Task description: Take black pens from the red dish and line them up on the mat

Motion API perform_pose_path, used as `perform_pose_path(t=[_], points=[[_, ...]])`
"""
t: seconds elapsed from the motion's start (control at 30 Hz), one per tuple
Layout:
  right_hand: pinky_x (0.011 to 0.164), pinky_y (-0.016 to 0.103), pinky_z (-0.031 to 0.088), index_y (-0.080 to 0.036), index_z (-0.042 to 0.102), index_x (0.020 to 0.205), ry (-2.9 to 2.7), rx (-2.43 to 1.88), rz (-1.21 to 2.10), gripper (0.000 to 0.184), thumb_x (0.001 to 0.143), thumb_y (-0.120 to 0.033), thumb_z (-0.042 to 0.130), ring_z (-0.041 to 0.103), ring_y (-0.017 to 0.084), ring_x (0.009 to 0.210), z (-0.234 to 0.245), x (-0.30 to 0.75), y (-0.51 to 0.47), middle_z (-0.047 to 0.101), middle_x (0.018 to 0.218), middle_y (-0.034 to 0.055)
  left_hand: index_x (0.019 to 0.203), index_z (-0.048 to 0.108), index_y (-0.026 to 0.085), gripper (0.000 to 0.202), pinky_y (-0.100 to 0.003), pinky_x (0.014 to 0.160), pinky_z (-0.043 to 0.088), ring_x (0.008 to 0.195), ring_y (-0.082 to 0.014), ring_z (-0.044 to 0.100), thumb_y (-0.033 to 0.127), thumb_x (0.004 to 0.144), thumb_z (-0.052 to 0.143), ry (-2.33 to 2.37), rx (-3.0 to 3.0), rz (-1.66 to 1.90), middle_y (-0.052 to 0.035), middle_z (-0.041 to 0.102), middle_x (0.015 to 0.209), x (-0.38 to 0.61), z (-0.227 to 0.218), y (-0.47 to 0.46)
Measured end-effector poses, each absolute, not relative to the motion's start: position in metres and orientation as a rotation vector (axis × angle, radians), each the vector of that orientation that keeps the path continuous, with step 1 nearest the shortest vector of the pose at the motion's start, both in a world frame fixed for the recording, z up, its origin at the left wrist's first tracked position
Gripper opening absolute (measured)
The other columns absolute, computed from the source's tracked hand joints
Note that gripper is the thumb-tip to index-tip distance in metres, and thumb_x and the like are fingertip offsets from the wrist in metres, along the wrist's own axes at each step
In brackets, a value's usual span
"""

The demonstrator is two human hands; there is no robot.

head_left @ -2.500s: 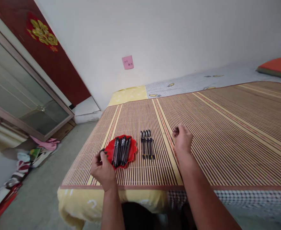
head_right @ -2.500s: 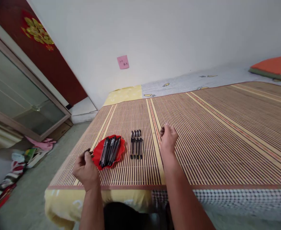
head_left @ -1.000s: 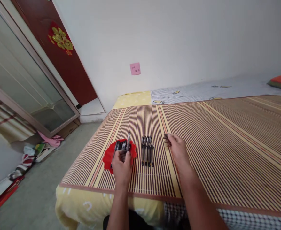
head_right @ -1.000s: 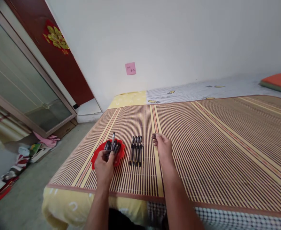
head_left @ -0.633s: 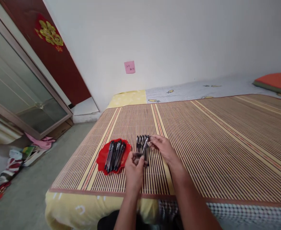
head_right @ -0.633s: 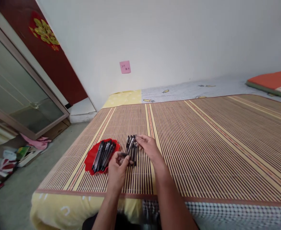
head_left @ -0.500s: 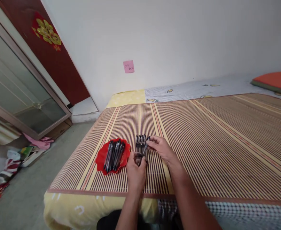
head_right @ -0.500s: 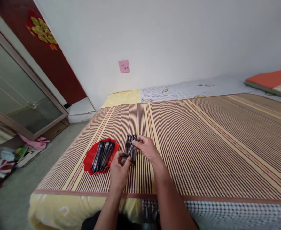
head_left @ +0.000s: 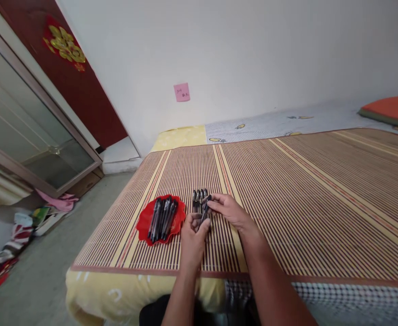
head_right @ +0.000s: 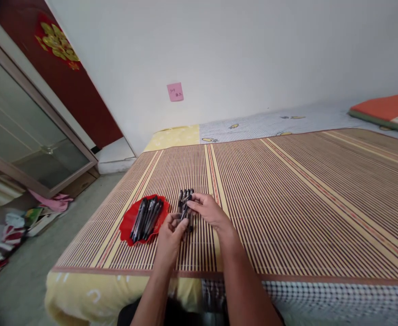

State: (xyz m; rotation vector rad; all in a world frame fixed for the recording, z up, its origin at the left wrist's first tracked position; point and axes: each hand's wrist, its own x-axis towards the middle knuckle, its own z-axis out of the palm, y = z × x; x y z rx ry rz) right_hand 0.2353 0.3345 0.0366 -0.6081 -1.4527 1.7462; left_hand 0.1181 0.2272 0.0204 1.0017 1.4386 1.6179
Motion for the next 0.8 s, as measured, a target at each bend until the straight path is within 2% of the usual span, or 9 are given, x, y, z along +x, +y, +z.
perform_pose_path(t=[0.07,0.17,0.23,0.3,0.43,0.6,0.7,0.8], points=[[0.065,0.024,0.045,-0.018,0.069,0.081,-1.465,-0.603,1.775,0.024,0.076,-0.041,0.077,0.06,0.012,0.069,0.035,0.234,0.334,0.064,0.075,-0.0019,0.087,0.057,0.018,0.035,-0.022,0.06,0.045,0.063,-0.0129,0.059,0.043,0.076,0.078,1.457,1.01,1.614,0.002,0.062,0.069,0.118,0.018,0.228],[0.068,0.024,0.046,-0.019,0.07,0.085,-1.463,-0.596,1.792,0.023,0.077,-0.04,0.077,0.061,0.012,0.071,0.034,0.235,0.335,0.066,0.079,-0.0011,0.078,0.055,0.018,0.038,-0.021,0.051,0.039,0.051,-0.0101,0.047,0.054,0.083,0.067,1.373,0.936,1.537,0.0049,0.053,0.06,0.118,0.014,0.228],[0.068,0.024,0.046,-0.019,0.071,0.087,-1.452,-0.597,1.794,0.023,0.078,-0.04,0.076,0.06,0.012,0.071,0.033,0.236,0.336,0.066,0.081,-0.0009,0.075,0.055,0.018,0.044,-0.022,0.053,0.04,0.054,-0.0106,0.048,0.06,0.083,0.065,1.296,0.852,1.509,0.0028,0.055,0.063,0.119,0.014,0.228],[0.065,0.024,0.045,-0.019,0.071,0.086,-1.437,-0.606,1.796,0.024,0.077,-0.04,0.078,0.059,0.011,0.069,0.033,0.237,0.336,0.066,0.08,-0.0013,0.08,0.059,0.017,0.045,-0.022,0.055,0.042,0.058,-0.0112,0.05,0.061,0.079,0.068,1.283,0.818,1.508,0.0019,0.056,0.067,0.119,0.015,0.228],[0.061,0.023,0.044,-0.019,0.07,0.082,-1.461,-0.621,1.792,0.026,0.075,-0.042,0.079,0.056,0.01,0.064,0.035,0.236,0.335,0.062,0.073,-0.0032,0.094,0.057,0.019,0.037,-0.021,0.051,0.039,0.054,-0.0109,0.049,0.048,0.078,0.073,1.4,0.956,1.526,0.0039,0.057,0.069,0.118,0.016,0.228],[0.06,0.022,0.044,-0.019,0.07,0.082,-1.521,-0.655,1.729,0.025,0.077,-0.043,0.077,0.055,0.01,0.064,0.034,0.233,0.334,0.061,0.072,-0.003,0.094,0.06,0.021,0.014,-0.029,0.073,0.048,0.077,-0.019,0.064,0.032,0.087,0.061,1.836,1.302,1.545,-0.0033,0.067,0.083,0.117,0.009,0.226],[0.057,0.023,0.045,-0.019,0.071,0.083,-1.559,-0.7,1.695,0.024,0.078,-0.041,0.077,0.056,0.011,0.06,0.032,0.234,0.335,0.061,0.068,-0.0028,0.093,0.061,0.022,0.011,-0.03,0.074,0.046,0.077,-0.0207,0.064,0.031,0.089,0.058,1.957,1.419,1.482,-0.0037,0.068,0.084,0.117,0.008,0.225],[0.06,0.025,0.049,-0.02,0.076,0.096,-1.548,-0.725,1.654,0.026,0.077,-0.037,0.077,0.061,0.012,0.064,0.031,0.236,0.338,0.069,0.076,0.0001,0.09,0.061,0.021,0.015,-0.029,0.072,0.046,0.076,-0.0208,0.063,0.035,0.091,0.055,1.85,1.39,1.481,-0.0031,0.067,0.081,0.119,0.01,0.225]])
